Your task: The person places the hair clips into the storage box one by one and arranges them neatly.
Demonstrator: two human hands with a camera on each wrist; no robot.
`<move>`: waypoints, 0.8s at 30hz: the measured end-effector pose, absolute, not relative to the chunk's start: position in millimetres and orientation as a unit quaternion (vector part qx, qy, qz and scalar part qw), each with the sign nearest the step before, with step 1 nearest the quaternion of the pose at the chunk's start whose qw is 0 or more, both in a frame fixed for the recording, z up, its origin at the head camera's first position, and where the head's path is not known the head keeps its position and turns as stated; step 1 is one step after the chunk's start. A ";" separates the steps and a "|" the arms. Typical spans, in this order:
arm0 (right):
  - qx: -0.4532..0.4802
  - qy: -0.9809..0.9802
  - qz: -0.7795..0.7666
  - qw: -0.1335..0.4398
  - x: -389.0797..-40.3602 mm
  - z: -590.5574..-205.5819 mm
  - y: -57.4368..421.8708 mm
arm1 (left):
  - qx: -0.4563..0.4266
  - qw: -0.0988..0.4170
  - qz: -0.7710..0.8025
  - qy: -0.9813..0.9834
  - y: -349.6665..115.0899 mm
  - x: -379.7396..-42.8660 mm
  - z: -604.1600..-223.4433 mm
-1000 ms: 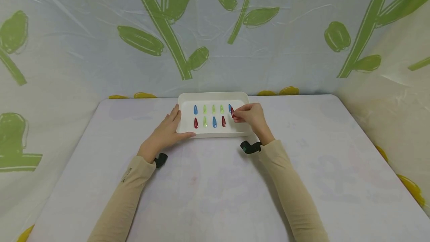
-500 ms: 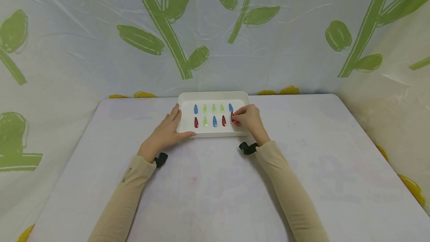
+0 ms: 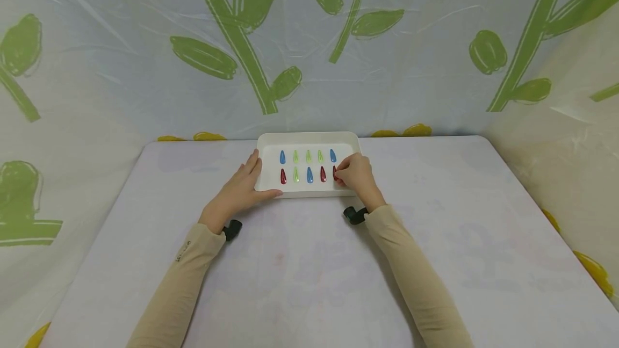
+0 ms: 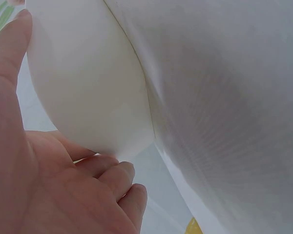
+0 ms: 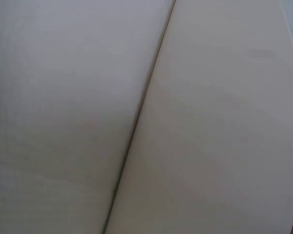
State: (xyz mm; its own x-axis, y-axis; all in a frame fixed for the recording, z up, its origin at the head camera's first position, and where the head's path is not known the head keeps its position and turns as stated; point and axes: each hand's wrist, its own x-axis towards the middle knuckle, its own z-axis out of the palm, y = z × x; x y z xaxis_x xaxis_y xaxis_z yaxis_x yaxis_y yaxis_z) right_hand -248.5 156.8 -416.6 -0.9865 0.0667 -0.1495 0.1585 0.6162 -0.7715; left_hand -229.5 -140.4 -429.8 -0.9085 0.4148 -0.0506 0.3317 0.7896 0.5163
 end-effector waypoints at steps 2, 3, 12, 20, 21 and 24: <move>0.065 0.900 -0.427 0.056 -248.3 -415.7 156.2 | 0.197 0.079 0.256 0.943 -140.3 -229.4 -429.8; 0.066 0.902 -0.423 0.057 -248.3 -415.5 155.9 | 0.197 0.079 0.257 0.943 -140.3 -229.6 -430.0; 0.073 0.914 -0.394 0.061 -247.1 -414.9 154.9 | 0.198 0.079 0.259 0.942 -140.5 -229.8 -430.5; 0.065 0.919 -0.387 0.050 -246.2 -415.9 154.9 | 0.196 0.077 0.258 0.943 -140.3 -229.8 -430.9; 0.065 0.919 -0.385 0.050 -246.3 -416.2 154.8 | 0.196 0.078 0.258 0.943 -140.4 -230.0 -431.2; 0.063 0.923 -0.377 0.050 -246.6 -417.0 154.4 | 0.196 0.079 0.257 0.943 -140.5 -230.3 -431.8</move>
